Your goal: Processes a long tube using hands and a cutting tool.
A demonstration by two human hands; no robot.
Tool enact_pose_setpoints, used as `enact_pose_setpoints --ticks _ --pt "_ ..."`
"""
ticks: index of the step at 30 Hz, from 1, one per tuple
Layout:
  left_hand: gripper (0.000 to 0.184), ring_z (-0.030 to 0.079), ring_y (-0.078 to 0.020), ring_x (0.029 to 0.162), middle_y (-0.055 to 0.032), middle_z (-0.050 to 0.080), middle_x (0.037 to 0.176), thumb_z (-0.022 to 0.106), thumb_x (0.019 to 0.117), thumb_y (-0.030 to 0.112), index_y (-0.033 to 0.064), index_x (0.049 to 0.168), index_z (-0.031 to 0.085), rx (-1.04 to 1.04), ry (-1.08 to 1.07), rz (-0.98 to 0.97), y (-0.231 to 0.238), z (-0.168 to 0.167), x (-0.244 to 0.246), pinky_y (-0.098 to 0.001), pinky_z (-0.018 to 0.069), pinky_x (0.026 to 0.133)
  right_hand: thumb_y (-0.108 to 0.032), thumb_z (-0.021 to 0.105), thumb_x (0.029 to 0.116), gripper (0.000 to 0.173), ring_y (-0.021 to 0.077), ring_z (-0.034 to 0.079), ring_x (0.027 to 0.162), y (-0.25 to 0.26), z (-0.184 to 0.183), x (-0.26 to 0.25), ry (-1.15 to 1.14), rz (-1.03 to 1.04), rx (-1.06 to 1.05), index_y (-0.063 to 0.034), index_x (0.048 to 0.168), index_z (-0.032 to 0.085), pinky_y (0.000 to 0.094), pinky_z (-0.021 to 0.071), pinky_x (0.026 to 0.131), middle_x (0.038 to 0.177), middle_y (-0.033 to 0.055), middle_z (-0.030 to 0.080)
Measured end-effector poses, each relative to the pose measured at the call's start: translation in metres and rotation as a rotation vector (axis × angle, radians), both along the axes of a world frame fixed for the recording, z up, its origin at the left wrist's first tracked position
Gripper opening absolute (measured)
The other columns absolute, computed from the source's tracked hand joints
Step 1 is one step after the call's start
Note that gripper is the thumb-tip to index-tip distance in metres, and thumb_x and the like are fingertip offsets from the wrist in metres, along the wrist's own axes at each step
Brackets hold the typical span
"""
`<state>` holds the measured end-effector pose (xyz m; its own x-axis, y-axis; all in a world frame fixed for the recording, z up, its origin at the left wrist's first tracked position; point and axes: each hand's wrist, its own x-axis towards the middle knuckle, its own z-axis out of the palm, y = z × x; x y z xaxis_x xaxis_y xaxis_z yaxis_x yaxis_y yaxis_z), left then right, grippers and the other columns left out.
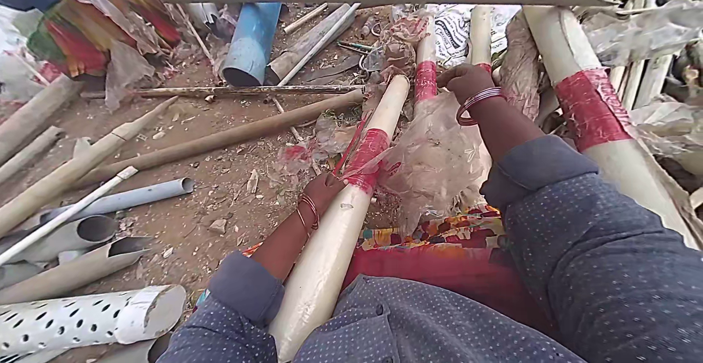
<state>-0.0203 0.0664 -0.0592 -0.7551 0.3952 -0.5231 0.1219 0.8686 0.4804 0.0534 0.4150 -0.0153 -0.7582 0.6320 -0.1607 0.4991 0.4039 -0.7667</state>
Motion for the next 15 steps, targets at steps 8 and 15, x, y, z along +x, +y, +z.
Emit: enact_pose_setpoints --ticks 8,15 --pt "0.047 0.062 -0.0426 0.101 -0.029 0.064 0.105 0.06 0.1041 0.038 -0.0076 0.116 0.061 0.031 0.037 -0.003 -0.002 -0.009 -0.002 -0.0631 0.0459 0.092 -0.023 0.058 0.104 0.029 0.0445 0.059 0.124 -0.076 -0.009 -0.02 -0.139 0.601 0.346 -0.0045 0.121 0.072 0.0708 0.0394 0.101 0.125 0.0232 0.068" --pt "0.041 0.062 -0.0356 0.096 -0.0241 0.063 0.103 0.073 0.0964 0.032 -0.006 0.105 0.06 0.098 0.004 0.01 -0.004 -0.024 -0.006 -0.0574 0.0498 0.088 -0.024 0.065 0.1008 0.035 0.0441 0.056 0.127 -0.154 -0.066 -0.022 -0.363 0.952 0.33 -0.0018 0.128 0.065 0.0658 0.0419 0.101 0.13 0.0239 0.063"
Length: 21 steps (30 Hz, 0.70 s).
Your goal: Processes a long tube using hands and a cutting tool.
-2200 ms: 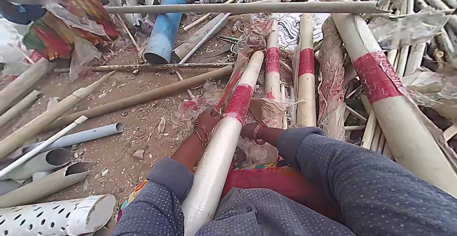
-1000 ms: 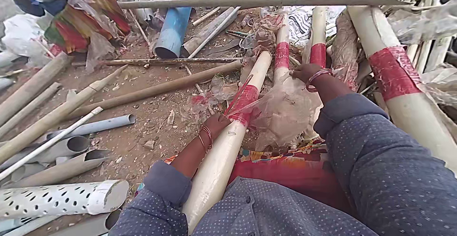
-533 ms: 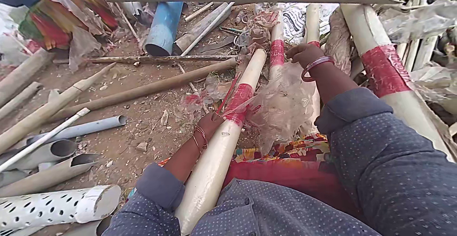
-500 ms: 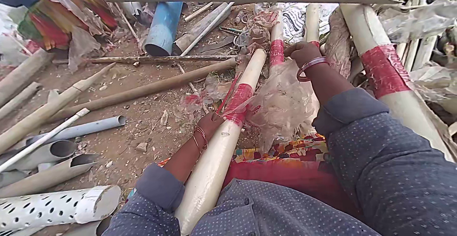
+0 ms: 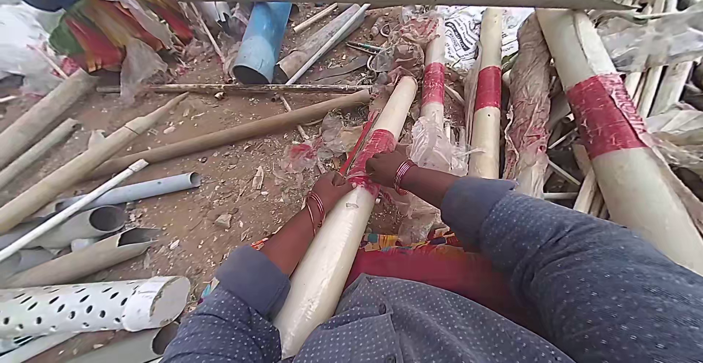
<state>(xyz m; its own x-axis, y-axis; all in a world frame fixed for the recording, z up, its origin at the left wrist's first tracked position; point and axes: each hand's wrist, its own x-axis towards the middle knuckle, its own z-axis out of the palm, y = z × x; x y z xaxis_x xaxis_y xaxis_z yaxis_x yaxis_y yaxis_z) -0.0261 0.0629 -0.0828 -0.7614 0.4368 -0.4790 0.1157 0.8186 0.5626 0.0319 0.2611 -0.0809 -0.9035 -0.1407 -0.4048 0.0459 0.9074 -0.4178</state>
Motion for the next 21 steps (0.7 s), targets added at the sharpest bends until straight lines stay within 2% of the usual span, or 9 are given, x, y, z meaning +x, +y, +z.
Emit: enact_pose_setpoints --ticks 2,5,9,11,12,15,19,21 --pt "0.043 0.062 -0.0359 0.098 -0.0244 0.063 0.106 0.075 0.0952 0.033 -0.0058 0.108 0.061 -0.009 0.009 -0.019 0.001 0.003 0.002 -0.0574 0.0496 0.09 -0.02 0.062 0.1027 0.031 0.0454 0.06 0.122 0.0 -0.007 -0.003 -0.032 -0.025 -0.041 -0.0003 0.126 0.064 0.0667 0.0447 0.099 0.125 0.0258 0.065" --pt "0.049 0.061 -0.0384 0.109 -0.0265 0.061 0.119 0.076 0.0941 0.035 -0.0078 0.114 0.062 -0.028 0.031 -0.051 0.003 0.006 0.003 -0.0586 0.0474 0.097 -0.015 0.057 0.1043 0.027 0.0439 0.06 0.123 0.006 -0.01 -0.007 -0.002 -0.075 -0.072 -0.0006 0.125 0.066 0.0649 0.0457 0.1 0.128 0.0249 0.065" --pt "0.052 0.06 -0.0396 0.111 -0.0276 0.06 0.121 0.075 0.0946 0.038 -0.0089 0.115 0.062 -0.06 0.047 -0.072 0.005 0.006 0.003 -0.0589 0.0472 0.099 -0.012 0.059 0.1022 0.025 0.0435 0.06 0.123 0.003 -0.011 -0.008 0.114 -0.122 -0.055 0.0004 0.123 0.066 0.0635 0.0484 0.096 0.132 0.0233 0.062" --pt "0.051 0.06 -0.0368 0.112 -0.027 0.061 0.121 0.072 0.0966 0.037 -0.0088 0.116 0.061 -0.069 -0.001 -0.069 0.007 0.017 0.007 -0.0548 0.0468 0.1 -0.012 0.059 0.1025 0.025 0.0439 0.06 0.123 0.003 -0.012 -0.006 0.104 -0.138 -0.064 0.0001 0.123 0.066 0.0644 0.048 0.096 0.132 0.0234 0.062" --pt "0.05 0.059 -0.0347 0.113 -0.0263 0.06 0.122 0.071 0.0976 0.037 -0.0086 0.117 0.061 -0.071 -0.019 -0.075 0.009 0.024 0.008 -0.0516 0.0459 0.101 -0.013 0.057 0.1033 0.026 0.0437 0.061 0.122 0.003 -0.008 -0.006 0.07 -0.144 -0.072 -0.0004 0.124 0.066 0.0648 0.0473 0.097 0.131 0.0236 0.063" --pt "0.052 0.054 -0.0351 0.126 -0.0269 0.053 0.137 0.07 0.0979 0.036 -0.0083 0.124 0.059 -0.06 -0.03 -0.072 0.008 0.039 0.011 -0.0493 0.0424 0.108 -0.013 0.05 0.1064 0.033 0.0437 0.055 0.131 0.003 0.02 -0.007 -0.11 -0.114 -0.16 0.0029 0.134 0.06 0.0634 0.0383 0.109 0.137 0.0278 0.059" --pt "0.059 0.051 -0.0383 0.133 -0.0273 0.052 0.141 0.07 0.097 0.041 -0.0072 0.129 0.059 -0.053 -0.043 -0.078 0.004 0.038 0.009 -0.053 0.04 0.112 -0.021 0.055 0.1071 0.038 0.039 0.06 0.123 0.002 0.021 -0.008 -0.137 -0.106 -0.28 0.0042 0.135 0.06 0.055 0.041 0.109 0.129 0.0268 0.064" --pt "0.059 0.051 -0.039 0.133 -0.0274 0.053 0.141 0.07 0.0969 0.042 -0.0074 0.128 0.06 -0.045 -0.026 -0.119 0.002 0.033 0.007 -0.0541 0.0396 0.113 -0.023 0.06 0.1048 0.038 0.0378 0.062 0.119 -0.003 0.014 -0.01 -0.11 -0.111 -0.257 0.0028 0.133 0.061 0.0547 0.0433 0.107 0.125 0.0253 0.066"
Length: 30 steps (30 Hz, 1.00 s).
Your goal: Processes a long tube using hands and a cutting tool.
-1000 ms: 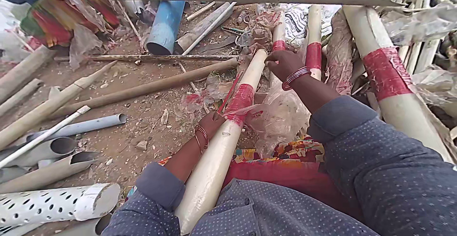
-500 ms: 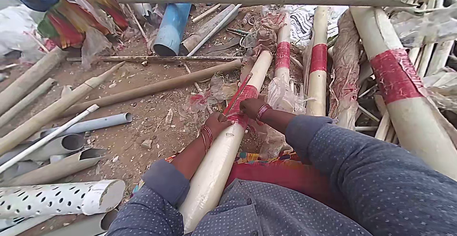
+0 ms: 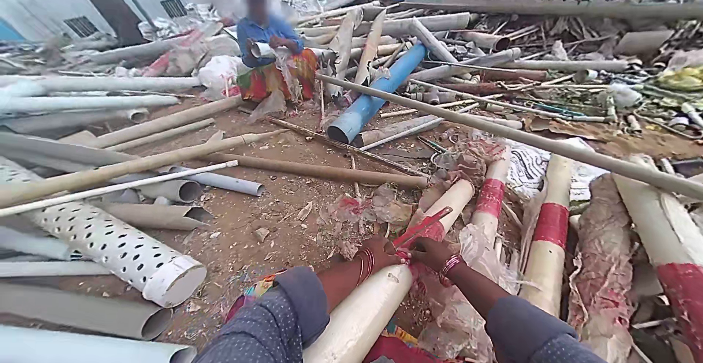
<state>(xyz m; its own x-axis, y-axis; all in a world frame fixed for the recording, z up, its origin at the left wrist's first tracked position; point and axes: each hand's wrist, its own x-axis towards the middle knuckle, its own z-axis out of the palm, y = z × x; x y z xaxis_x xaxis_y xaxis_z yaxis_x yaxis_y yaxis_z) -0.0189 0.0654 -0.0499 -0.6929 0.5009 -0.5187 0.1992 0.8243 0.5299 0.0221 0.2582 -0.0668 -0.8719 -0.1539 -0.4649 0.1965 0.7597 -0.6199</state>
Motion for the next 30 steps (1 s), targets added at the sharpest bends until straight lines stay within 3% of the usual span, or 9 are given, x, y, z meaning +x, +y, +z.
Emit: enact_pose_setpoints --ticks 6,10,18,24,30 --pt "0.06 0.05 -0.0385 0.135 -0.0256 0.05 0.147 0.066 0.0986 0.044 -0.0051 0.132 0.059 -0.004 0.015 -0.053 -0.002 0.0 0.003 -0.0553 0.0396 0.113 -0.017 0.053 0.1061 0.032 0.0378 0.061 0.125 -0.018 -0.001 0.004 0.033 -0.056 0.18 -0.0034 0.133 0.065 0.0557 0.0434 0.109 0.131 0.0225 0.065" --pt "0.058 0.051 -0.0397 0.134 -0.0275 0.053 0.142 0.066 0.0995 0.042 -0.0071 0.13 0.06 0.016 0.033 -0.101 -0.002 -0.001 0.004 -0.055 0.0391 0.113 -0.022 0.054 0.1065 0.033 0.0372 0.057 0.133 -0.024 -0.003 0.006 0.094 -0.065 0.279 -0.0034 0.129 0.069 0.0537 0.04 0.114 0.137 0.0219 0.063" --pt "0.056 0.051 -0.0402 0.134 -0.0281 0.052 0.142 0.064 0.1003 0.041 -0.0075 0.129 0.06 0.015 0.027 -0.105 -0.001 -0.004 0.002 -0.0556 0.0392 0.113 -0.018 0.055 0.107 0.031 0.0333 0.061 0.128 -0.018 -0.011 0.0 0.005 -0.21 0.031 -0.0001 0.129 0.068 0.0499 0.0406 0.113 0.131 0.0216 0.067" --pt "0.056 0.049 -0.0397 0.136 -0.0272 0.05 0.146 0.063 0.1013 0.041 -0.0075 0.13 0.059 0.001 0.017 -0.11 0.0 -0.003 0.001 -0.0553 0.0384 0.114 -0.012 0.053 0.1073 0.032 0.0316 0.061 0.125 -0.015 -0.005 -0.003 -0.079 -0.12 -0.024 0.0033 0.133 0.064 0.0449 0.0426 0.11 0.131 0.0238 0.065" --pt "0.057 0.049 -0.0404 0.137 -0.0284 0.051 0.144 0.063 0.1009 0.041 -0.0084 0.128 0.06 0.015 0.018 -0.108 0.001 -0.008 -0.003 -0.0558 0.0377 0.114 -0.009 0.053 0.106 0.029 0.0315 0.062 0.119 -0.015 0.002 0.004 -0.107 -0.091 -0.08 0.0072 0.128 0.064 0.0449 0.044 0.107 0.128 0.0257 0.065"
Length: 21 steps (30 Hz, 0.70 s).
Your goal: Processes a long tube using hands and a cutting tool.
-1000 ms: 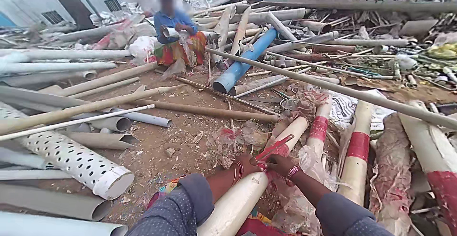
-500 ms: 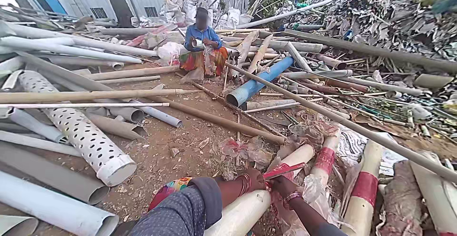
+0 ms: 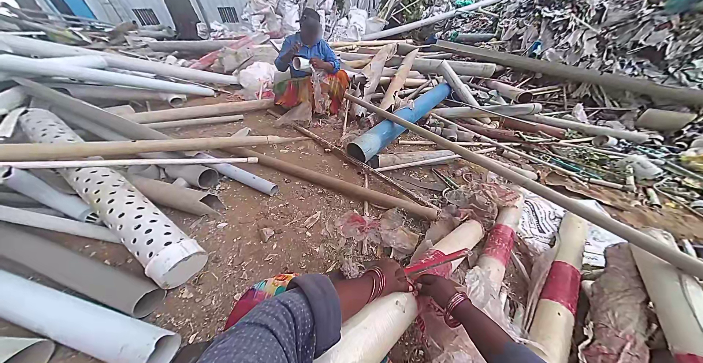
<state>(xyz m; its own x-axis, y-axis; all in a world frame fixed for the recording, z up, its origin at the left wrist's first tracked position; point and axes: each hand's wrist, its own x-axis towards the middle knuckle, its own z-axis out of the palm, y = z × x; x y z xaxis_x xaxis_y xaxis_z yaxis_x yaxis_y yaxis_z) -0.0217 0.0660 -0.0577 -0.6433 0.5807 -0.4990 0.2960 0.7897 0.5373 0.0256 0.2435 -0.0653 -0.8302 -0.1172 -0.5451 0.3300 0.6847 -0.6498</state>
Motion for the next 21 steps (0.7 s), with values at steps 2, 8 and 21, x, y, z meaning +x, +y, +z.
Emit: enact_pose_setpoints --ticks 2,8,21 --pt "0.057 0.048 -0.0407 0.137 -0.0287 0.051 0.144 0.064 0.1008 0.041 -0.0088 0.128 0.06 0.0 -0.003 0.001 -0.001 0.0 0.0 -0.056 0.0373 0.114 -0.009 0.053 0.1064 0.029 0.031 0.062 0.119 0.0 0.005 0.003 -0.016 0.015 -0.005 0.0066 0.128 0.064 0.0455 0.0438 0.106 0.127 0.0251 0.065" --pt "0.055 0.05 -0.0418 0.135 -0.0288 0.051 0.143 0.064 0.1005 0.04 -0.0087 0.127 0.061 0.006 -0.017 0.004 -0.001 0.0 0.0 -0.0578 0.0389 0.112 -0.015 0.055 0.1046 0.025 0.0211 0.056 0.083 -0.002 -0.005 0.013 0.037 -0.032 -0.003 0.0055 0.106 0.069 0.0425 0.0442 0.082 0.092 0.016 0.064" --pt "0.058 0.05 -0.0418 0.135 -0.0287 0.052 0.143 0.063 0.1008 0.043 -0.0072 0.13 0.06 0.012 0.008 -0.006 -0.004 0.001 0.003 -0.0592 0.0388 0.112 -0.024 0.051 0.109 0.034 0.0374 0.064 0.116 -0.001 0.031 0.039 0.149 0.028 0.28 0.0023 0.125 0.066 0.0549 0.0446 0.104 0.121 0.0246 0.067"
